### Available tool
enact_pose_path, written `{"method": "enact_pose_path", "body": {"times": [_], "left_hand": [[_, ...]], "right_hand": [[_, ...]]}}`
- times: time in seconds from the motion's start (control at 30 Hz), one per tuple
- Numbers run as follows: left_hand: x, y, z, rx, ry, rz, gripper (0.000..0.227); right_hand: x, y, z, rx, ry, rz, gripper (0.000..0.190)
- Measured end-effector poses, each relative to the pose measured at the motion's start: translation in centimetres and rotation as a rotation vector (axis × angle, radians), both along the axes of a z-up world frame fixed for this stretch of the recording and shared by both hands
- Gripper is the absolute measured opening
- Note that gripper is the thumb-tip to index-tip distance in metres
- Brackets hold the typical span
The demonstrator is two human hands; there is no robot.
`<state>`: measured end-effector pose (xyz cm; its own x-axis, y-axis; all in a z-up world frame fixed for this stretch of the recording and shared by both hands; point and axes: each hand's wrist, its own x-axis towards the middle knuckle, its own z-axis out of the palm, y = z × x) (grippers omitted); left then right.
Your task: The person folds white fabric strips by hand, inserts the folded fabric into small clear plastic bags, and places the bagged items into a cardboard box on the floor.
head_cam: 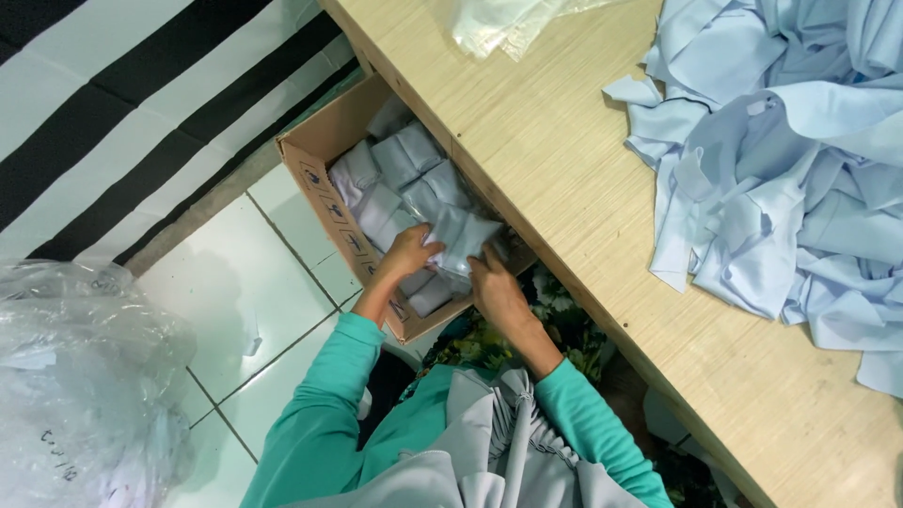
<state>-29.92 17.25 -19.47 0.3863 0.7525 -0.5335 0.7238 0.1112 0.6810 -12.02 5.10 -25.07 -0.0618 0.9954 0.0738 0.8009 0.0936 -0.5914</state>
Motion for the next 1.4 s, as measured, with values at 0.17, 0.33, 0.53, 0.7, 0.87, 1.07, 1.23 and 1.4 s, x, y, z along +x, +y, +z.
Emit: {"method": "enact_pose_path", "body": {"times": [0.17,0.33,0.53,0.7,0.87,1.07,1.23,1.4], "left_hand": [[1.5,-0.7,2.6,0.008,0.064,-0.036,0.058],[2.7,0.2,-2.0,0.149,0.121,-0.123,0.046],[4.6,-0.5,3.2,0.191,0.25,-0.178,0.038],[1.9,0.9,1.9,0.089,0.123,-0.107,0.051],[0.6,5.4,-0.4,0.151,0.251,-0.038,0.049],[1.0,9.1,-3.5,0.236,0.298,-0.017,0.044],[1.0,10.3,-6.2,0.233,0.254,0.003,0.049],[2.0,10.2,-6.1,0.226,0.392,0.0,0.065]], "right_hand": [[-0.3,-0.4,-1.8,0.069,-0.259,0.05,0.024],[0.1,-0.3,0.3,0.096,-0.345,0.042,0.024],[0.5,-0.6,0.1,0.063,-0.288,0.025,0.043],[0.6,-0.1,9.2,-0.125,-0.071,0.002,0.046],[0.9,0.2,7.2,-0.147,-0.12,0.049,0.049],[1.6,1.5,5.2,-0.358,-0.312,0.177,0.06],[2.0,2.6,7.3,-0.688,0.034,0.135,0.067],[1.8,2.9,5.6,-0.693,-0.058,0.169,0.066]]}}
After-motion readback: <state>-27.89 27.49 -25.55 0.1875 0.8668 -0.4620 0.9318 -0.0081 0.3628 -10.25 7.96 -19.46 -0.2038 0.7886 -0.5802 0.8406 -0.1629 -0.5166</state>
